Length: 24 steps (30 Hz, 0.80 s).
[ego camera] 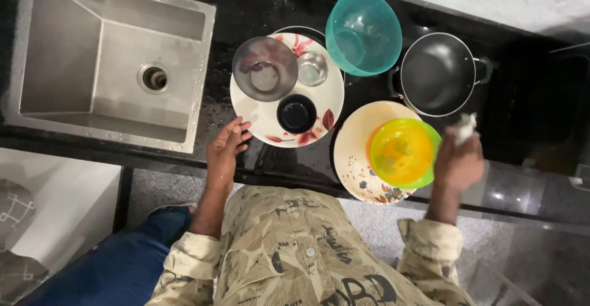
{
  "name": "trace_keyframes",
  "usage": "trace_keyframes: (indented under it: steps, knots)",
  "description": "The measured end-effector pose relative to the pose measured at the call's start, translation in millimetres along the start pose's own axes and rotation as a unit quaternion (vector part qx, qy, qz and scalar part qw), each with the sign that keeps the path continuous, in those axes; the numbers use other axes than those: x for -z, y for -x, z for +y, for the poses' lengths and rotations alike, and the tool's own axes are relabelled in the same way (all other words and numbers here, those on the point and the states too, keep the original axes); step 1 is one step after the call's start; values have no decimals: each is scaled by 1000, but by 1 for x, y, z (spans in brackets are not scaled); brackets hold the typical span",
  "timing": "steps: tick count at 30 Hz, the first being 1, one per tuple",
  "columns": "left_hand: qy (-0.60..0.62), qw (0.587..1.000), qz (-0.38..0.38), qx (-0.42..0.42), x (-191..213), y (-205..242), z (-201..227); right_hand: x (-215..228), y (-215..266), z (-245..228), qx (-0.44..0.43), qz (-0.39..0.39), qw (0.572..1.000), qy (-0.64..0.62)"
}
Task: Washing and drying various bowls, plates, and a glass in a kitchen sink.
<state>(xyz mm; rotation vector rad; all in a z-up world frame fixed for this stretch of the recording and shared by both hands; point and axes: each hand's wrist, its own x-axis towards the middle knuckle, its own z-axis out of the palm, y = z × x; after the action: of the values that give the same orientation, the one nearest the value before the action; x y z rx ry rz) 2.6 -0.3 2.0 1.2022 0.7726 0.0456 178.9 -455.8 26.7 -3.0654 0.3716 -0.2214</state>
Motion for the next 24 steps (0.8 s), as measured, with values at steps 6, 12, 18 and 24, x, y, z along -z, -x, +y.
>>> trace_keyframes:
  steps: [6,12,18,24]
  knots:
    - [28,999,-4,-18,-10,8,8,-51,-46,-146,312,72,919,-229]
    - [53,998,0,-37,-2,19,8,-71,-65,-183,411,-64,898,-146]
    - [73,996,-22,-40,-13,9,21,31,-8,-188,432,16,884,-175]
    - [133,982,-94,-92,-39,-35,53,86,58,-233,543,-2,810,-220]
